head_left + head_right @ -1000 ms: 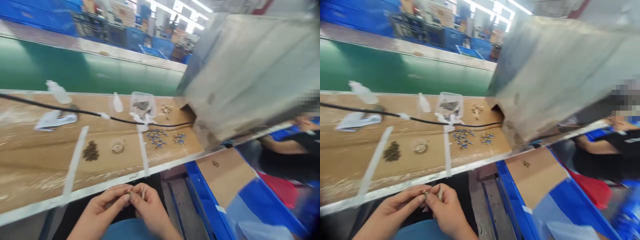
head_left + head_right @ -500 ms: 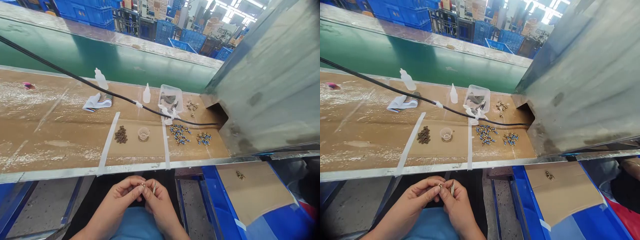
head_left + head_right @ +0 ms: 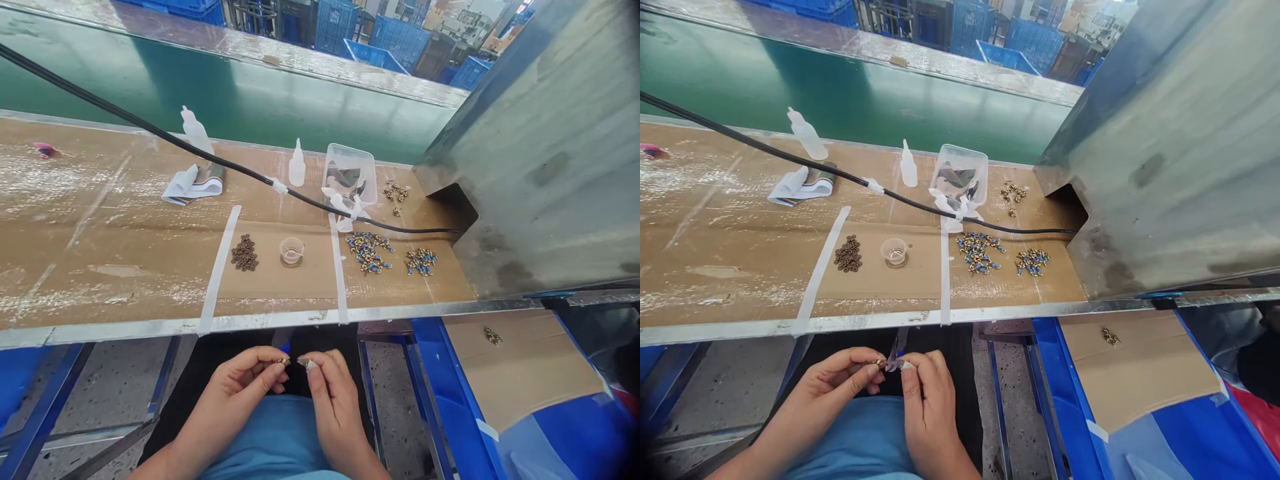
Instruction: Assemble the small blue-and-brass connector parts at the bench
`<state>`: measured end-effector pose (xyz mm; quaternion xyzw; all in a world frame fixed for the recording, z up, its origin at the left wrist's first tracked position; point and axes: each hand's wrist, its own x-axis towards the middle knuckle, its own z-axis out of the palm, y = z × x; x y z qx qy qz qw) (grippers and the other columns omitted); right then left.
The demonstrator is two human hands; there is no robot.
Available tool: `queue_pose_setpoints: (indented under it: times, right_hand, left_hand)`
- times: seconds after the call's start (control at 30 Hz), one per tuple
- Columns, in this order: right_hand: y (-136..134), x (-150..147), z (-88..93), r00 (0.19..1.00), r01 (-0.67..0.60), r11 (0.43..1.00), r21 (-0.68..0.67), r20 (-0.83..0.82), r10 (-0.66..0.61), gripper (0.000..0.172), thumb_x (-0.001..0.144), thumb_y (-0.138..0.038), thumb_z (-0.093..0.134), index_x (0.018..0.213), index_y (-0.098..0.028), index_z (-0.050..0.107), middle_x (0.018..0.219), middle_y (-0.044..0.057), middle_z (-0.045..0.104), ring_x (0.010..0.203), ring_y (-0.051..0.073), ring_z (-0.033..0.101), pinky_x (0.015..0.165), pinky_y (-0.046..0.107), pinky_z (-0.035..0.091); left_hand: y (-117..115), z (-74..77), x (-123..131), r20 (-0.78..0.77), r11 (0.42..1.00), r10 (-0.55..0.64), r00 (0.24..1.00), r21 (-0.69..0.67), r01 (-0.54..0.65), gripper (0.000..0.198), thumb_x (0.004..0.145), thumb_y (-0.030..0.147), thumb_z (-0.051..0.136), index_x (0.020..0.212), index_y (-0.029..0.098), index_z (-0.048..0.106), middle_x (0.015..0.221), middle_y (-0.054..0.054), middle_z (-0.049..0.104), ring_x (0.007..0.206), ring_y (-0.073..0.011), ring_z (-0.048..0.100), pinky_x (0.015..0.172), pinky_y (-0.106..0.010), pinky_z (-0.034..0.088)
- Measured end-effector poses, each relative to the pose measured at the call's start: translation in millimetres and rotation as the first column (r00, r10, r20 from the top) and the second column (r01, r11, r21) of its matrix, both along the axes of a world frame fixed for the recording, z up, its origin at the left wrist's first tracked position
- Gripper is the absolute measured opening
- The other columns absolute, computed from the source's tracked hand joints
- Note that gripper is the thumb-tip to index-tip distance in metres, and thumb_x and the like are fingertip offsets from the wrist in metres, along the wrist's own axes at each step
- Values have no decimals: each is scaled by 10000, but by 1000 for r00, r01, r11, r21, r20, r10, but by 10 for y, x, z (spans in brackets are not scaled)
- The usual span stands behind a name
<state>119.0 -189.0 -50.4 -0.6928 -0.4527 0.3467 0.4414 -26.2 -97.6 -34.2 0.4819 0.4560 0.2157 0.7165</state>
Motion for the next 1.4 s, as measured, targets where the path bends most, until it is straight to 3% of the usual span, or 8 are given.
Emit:
queue_pose_setpoints:
  times: [0.13,0.33,0.5,0.83,1.4]
  right_hand:
    - [25,-9,9,994,-18,998,61,112,11,190,943,-260,410,860,-214,575,794,3,574,728,124,545,659,235,409]
    - [6,1,66,978,-76,993,88,201,57,265,951,-217,396,1131,-273,581,953,17,623,859,147,544,767,281,425]
    - [-3,-14,61,967,-53,995,89,254,29,289,937,-237,446,1192,-277,577,928,41,594,869,160,540,764,297,448]
    - [3,-58,49,978,-100,993,62,189,86,297,944,-259,434,1192,-287,594,850,35,584,803,150,560,713,276,464]
    - [23,-50,56,978,-103,994,48,187,93,304,941,-261,440,1195,-280,605,836,34,592,786,143,573,713,266,473]
  left_hand:
    - [-11,-8,20,23,1000,-14,1000,25,13,101,803,266,656,873,207,698,802,-11,710,708,-142,657,696,-229,547]
    - [-17,-40,26,58,1000,3,998,14,-3,83,808,244,651,874,202,679,792,-13,712,719,-150,667,710,-250,552]
    - [-26,-42,31,75,998,27,997,48,-31,50,788,209,667,826,195,696,939,-35,698,724,-144,652,707,-255,556]
    - [-47,-37,22,95,992,15,995,123,-27,50,788,179,659,810,216,684,845,-4,665,757,-147,648,713,-230,551]
    - [-55,-79,-14,39,979,-23,999,202,15,96,808,165,633,838,232,695,894,-25,668,834,-175,649,757,-257,544]
